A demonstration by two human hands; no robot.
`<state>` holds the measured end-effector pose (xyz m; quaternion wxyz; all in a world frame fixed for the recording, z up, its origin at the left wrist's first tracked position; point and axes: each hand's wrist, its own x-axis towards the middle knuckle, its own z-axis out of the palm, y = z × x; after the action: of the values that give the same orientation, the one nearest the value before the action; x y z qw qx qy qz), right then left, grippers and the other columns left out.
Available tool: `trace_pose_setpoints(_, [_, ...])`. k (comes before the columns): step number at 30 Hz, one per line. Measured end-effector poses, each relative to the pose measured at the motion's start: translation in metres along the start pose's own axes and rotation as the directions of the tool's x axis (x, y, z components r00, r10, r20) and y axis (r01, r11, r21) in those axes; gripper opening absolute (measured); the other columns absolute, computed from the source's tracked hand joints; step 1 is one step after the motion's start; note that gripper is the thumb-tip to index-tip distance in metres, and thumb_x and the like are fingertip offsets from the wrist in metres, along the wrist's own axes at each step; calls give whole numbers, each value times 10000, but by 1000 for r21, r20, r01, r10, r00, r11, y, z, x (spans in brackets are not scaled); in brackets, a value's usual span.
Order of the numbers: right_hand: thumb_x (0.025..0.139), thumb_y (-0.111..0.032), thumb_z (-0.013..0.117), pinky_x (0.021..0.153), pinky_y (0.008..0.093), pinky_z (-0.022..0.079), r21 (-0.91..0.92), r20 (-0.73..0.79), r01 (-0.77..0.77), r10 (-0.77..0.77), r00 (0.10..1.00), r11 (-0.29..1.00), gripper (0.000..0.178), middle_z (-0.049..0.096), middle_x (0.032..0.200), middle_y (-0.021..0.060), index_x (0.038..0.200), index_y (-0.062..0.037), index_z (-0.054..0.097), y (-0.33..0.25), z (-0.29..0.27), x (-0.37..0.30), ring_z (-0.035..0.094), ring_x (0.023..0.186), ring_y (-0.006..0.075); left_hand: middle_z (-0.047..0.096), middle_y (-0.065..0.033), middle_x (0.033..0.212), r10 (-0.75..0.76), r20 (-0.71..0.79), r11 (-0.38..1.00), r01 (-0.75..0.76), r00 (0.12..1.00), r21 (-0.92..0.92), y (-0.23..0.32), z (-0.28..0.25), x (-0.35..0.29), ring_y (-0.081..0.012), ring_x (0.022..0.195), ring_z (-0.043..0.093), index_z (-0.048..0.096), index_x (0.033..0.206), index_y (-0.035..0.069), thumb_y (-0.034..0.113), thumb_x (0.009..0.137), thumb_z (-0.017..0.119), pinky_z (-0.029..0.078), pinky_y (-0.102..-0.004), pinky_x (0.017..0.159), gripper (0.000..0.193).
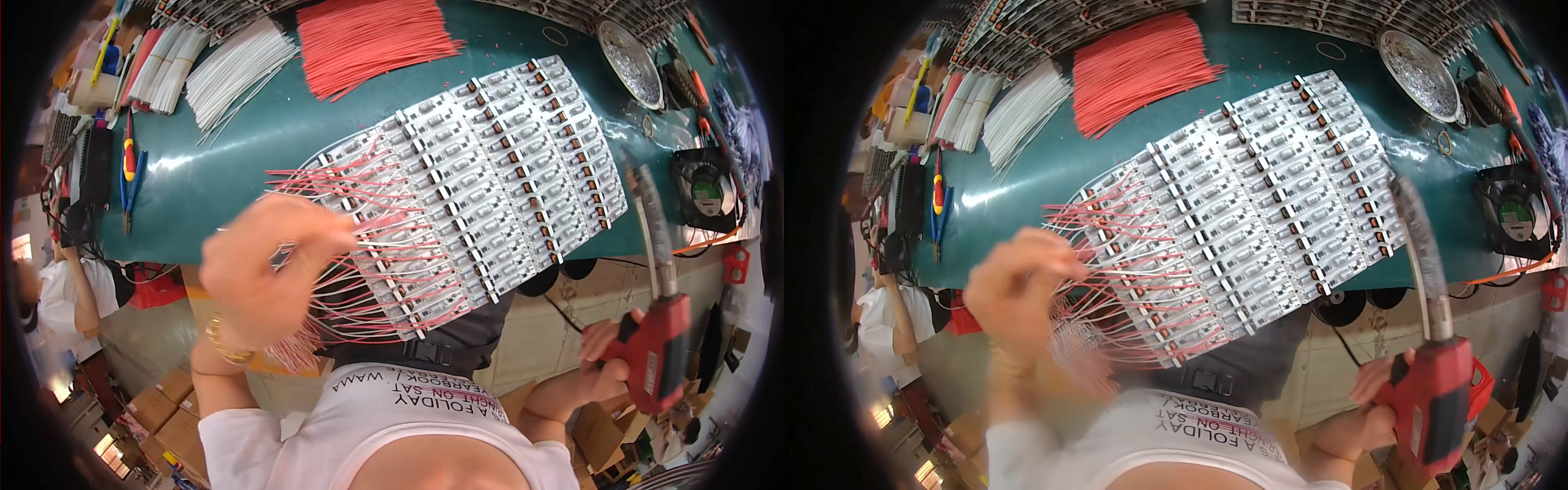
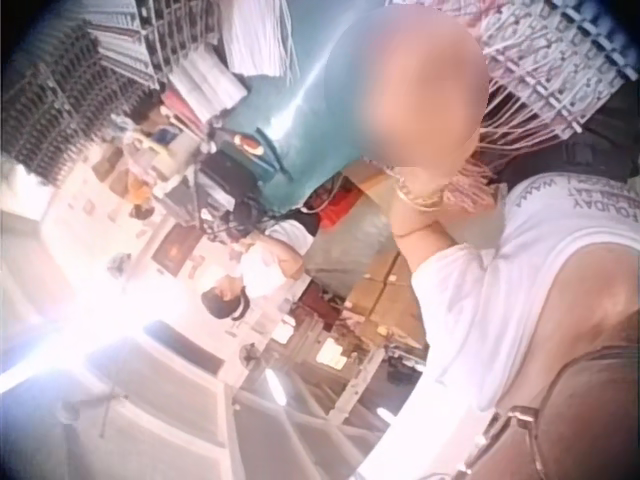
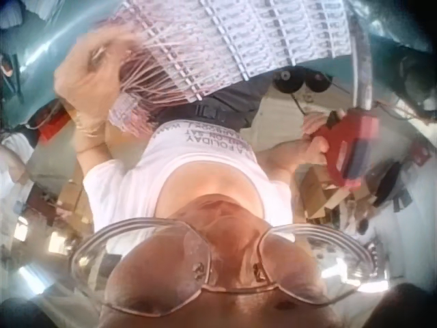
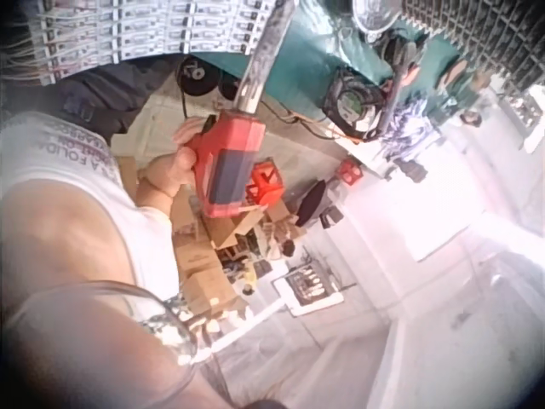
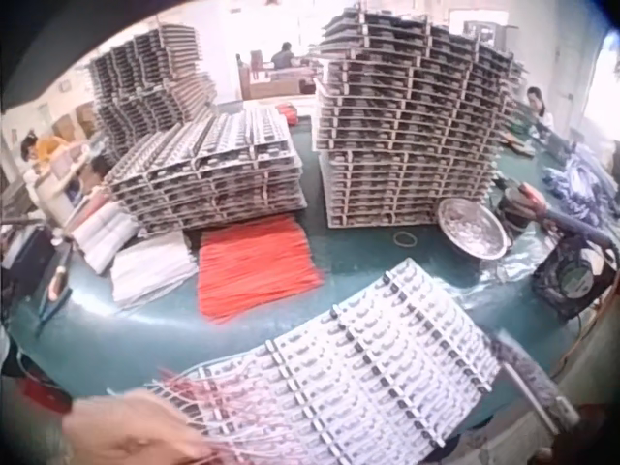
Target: The person uses a soldering iron to attach red and white wires to a grid of electronic components on a workbench. They repeatedly pick up wires, position them against the component terminals, and apply the soldering iron to secure the connections.
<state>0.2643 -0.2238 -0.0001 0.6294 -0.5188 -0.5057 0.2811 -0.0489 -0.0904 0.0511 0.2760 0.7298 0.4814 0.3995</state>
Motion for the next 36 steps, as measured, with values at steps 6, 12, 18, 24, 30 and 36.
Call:
trace_pose_setpoints(6, [850,-553,537,420,247,347,-301,-20,79,-89,996,950,806,457,510,20,1227,140,369,-23,45,31,420,399,109,639,-99,684,-73,268,995,87,961,-43,-31,11,79,-158,582,609,599,772,-34,77,814,635,468,-288,551,124])
trace_pose_setpoints(12, [823,-569,568,381,222,328,-126,-166,-279,257,952,952,852,433,482,-1,1218,159,366,-13,96,30,391,362,85,558,-34,628,-57,305,996,77,951,-52,-61,52,89,-93,579,460,559,738,0,129,833,643,367,-255,528,180])
trace_pose_setpoints(18, [833,-571,551,374,229,334,-60,-129,-356,346,929,933,815,419,463,4,1161,158,389,-9,104,39,392,358,86,554,-28,623,9,315,1000,-15,949,17,-66,55,92,-134,586,426,560,708,31,121,792,663,353,-279,629,160])
trace_pose_setpoints(24, [837,-560,558,373,231,339,-67,-70,-403,398,915,913,733,425,470,12,1059,126,424,-5,101,38,398,357,98,546,-23,618,31,338,999,-42,941,24,-68,52,94,-137,593,422,559,700,36,103,774,673,345,-278,636,151])
trace_pose_setpoints(30, [828,-527,597,371,231,338,-92,-85,-371,364,928,924,655,433,477,17,996,87,442,6,90,27,404,364,101,541,-23,616,42,340,998,-53,940,24,-69,53,96,-138,596,419,563,701,35,86,768,674,339,-279,631,140])
trace_pose_setpoints(36, [823,-498,622,367,230,333,-99,-102,-302,292,951,948,682,449,484,19,1056,120,454,6,88,21,411,368,101,546,-28,615,58,351,997,-72,935,28,-68,53,97,-140,581,419,563,705,31,92,771,671,326,-281,642,140])
